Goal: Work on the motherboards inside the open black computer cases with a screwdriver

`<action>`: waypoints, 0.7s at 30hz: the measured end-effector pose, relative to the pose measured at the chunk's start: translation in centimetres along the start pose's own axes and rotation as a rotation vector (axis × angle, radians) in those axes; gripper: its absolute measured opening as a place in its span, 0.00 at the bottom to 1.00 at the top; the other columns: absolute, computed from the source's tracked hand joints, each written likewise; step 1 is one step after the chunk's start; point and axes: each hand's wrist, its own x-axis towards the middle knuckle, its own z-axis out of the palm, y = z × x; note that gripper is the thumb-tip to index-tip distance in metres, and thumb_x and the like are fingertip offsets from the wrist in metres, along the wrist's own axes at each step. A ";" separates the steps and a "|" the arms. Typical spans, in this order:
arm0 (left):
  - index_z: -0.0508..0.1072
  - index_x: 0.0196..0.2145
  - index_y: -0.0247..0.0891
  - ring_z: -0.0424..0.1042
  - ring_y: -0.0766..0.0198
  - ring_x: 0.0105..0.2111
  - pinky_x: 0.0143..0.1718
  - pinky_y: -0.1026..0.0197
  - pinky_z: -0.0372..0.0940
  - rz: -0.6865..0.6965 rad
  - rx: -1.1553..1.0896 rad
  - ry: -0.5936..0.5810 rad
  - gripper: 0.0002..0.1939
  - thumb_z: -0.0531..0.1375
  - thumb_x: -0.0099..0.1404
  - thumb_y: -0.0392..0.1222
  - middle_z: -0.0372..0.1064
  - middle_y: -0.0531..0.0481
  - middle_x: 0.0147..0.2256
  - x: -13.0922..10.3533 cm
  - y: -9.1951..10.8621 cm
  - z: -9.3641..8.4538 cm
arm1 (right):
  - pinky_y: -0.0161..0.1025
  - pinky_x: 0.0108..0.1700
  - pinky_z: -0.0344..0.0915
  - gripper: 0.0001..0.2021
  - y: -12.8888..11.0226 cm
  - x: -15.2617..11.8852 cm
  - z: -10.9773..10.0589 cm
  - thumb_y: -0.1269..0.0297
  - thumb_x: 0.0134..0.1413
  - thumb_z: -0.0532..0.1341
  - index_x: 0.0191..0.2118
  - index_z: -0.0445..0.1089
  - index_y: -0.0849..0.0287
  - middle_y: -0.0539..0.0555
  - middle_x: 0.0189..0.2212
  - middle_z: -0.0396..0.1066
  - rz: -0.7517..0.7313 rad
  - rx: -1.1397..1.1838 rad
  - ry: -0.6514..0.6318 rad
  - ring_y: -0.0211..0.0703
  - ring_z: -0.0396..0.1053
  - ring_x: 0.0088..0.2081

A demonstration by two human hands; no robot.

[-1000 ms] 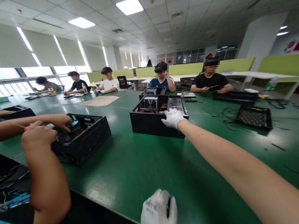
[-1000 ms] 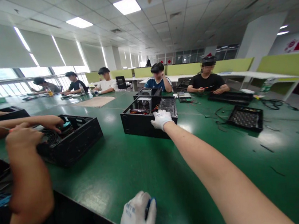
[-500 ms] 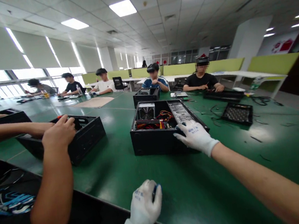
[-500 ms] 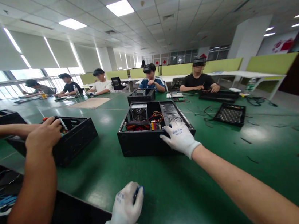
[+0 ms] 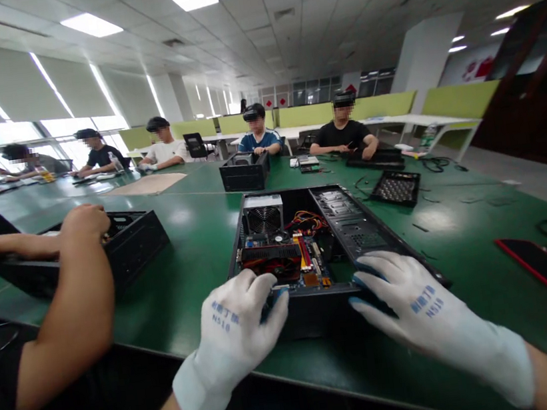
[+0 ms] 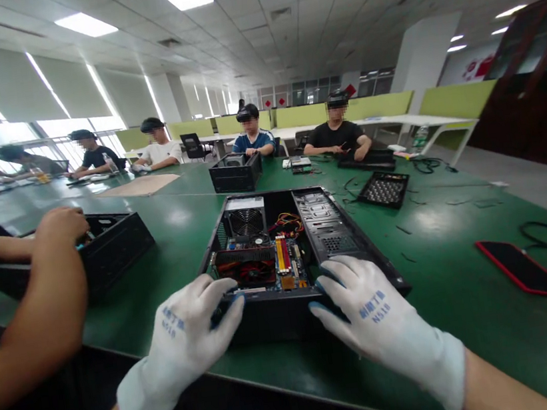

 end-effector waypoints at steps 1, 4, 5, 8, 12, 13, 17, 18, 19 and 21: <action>0.74 0.39 0.42 0.74 0.57 0.32 0.33 0.56 0.63 0.020 0.025 -0.049 0.10 0.58 0.74 0.49 0.71 0.50 0.33 0.5 0.0 0.0 | 0.58 0.56 0.71 0.18 -0.1 -0.4 -0.5 0.52 0.67 0.62 0.49 0.77 0.63 0.66 0.52 0.74 -0.019 0.017 0.010 0.62 0.70 0.56; 0.71 0.30 0.42 0.72 0.59 0.29 0.31 0.57 0.61 0.078 0.072 -0.196 0.16 0.55 0.75 0.49 0.69 0.51 0.29 1.1 0.4 0.2 | 0.57 0.54 0.73 0.16 -0.5 -1.3 -2.0 0.54 0.67 0.62 0.48 0.77 0.63 0.64 0.48 0.77 -0.069 0.062 0.042 0.60 0.72 0.54; 0.69 0.28 0.42 0.72 0.59 0.28 0.30 0.57 0.60 0.087 0.073 -0.233 0.18 0.54 0.76 0.49 0.68 0.51 0.28 1.1 0.6 0.2 | 0.57 0.53 0.73 0.15 -0.6 -1.5 -2.4 0.55 0.67 0.62 0.47 0.77 0.63 0.63 0.47 0.78 -0.082 0.077 0.050 0.60 0.73 0.53; 0.68 0.28 0.42 0.70 0.61 0.28 0.30 0.58 0.59 0.109 0.026 -0.284 0.17 0.55 0.76 0.47 0.67 0.52 0.28 0.4 1.2 -0.4 | 0.55 0.51 0.75 0.14 -1.1 -2.1 -3.6 0.56 0.66 0.63 0.47 0.77 0.61 0.62 0.45 0.78 -0.098 0.129 0.048 0.58 0.75 0.51; 0.68 0.29 0.42 0.70 0.62 0.27 0.29 0.59 0.59 0.126 -0.031 -0.315 0.15 0.56 0.75 0.46 0.67 0.53 0.28 -0.8 1.8 -1.6 | 0.54 0.47 0.78 0.14 -1.8 -3.4 -5.0 0.56 0.62 0.65 0.49 0.76 0.56 0.60 0.45 0.80 -0.096 0.211 0.027 0.57 0.77 0.48; 0.68 0.29 0.43 0.70 0.62 0.27 0.28 0.59 0.59 0.126 -0.036 -0.322 0.15 0.56 0.75 0.46 0.67 0.53 0.28 -1.1 2.0 -1.9 | 0.54 0.48 0.78 0.14 -1.9 -3.9 -5.3 0.56 0.61 0.66 0.50 0.76 0.54 0.60 0.46 0.80 -0.090 0.236 0.018 0.57 0.77 0.49; 0.68 0.29 0.44 0.70 0.63 0.25 0.25 0.59 0.59 0.166 -0.069 -0.310 0.13 0.58 0.73 0.46 0.68 0.53 0.28 -2.0 3.2 -2.8 | 0.53 0.49 0.77 0.17 -2.0 -5.3 -6.1 0.61 0.55 0.69 0.51 0.76 0.51 0.57 0.46 0.80 -0.080 0.330 -0.057 0.58 0.77 0.51; 0.67 0.29 0.44 0.70 0.63 0.24 0.24 0.59 0.59 0.174 -0.076 -0.296 0.12 0.58 0.72 0.45 0.68 0.52 0.28 -2.2 3.5 -2.9 | 0.52 0.48 0.77 0.16 -1.9 -5.5 -6.1 0.61 0.54 0.69 0.49 0.76 0.51 0.56 0.44 0.81 -0.102 0.346 -0.064 0.57 0.77 0.50; 0.67 0.29 0.44 0.69 0.63 0.23 0.22 0.59 0.58 0.189 -0.086 -0.276 0.12 0.58 0.71 0.45 0.68 0.52 0.28 -2.4 3.9 -3.0 | 0.50 0.47 0.77 0.13 -1.8 -5.7 -6.1 0.61 0.55 0.69 0.47 0.77 0.51 0.55 0.41 0.81 -0.127 0.357 -0.060 0.56 0.77 0.48; 0.67 0.29 0.45 0.68 0.64 0.22 0.20 0.58 0.57 0.203 -0.085 -0.258 0.11 0.60 0.70 0.46 0.69 0.52 0.28 -2.8 4.5 -3.0 | 0.49 0.45 0.76 0.08 -1.5 -5.8 -5.9 0.61 0.57 0.67 0.43 0.76 0.51 0.54 0.37 0.81 -0.163 0.355 -0.025 0.54 0.77 0.45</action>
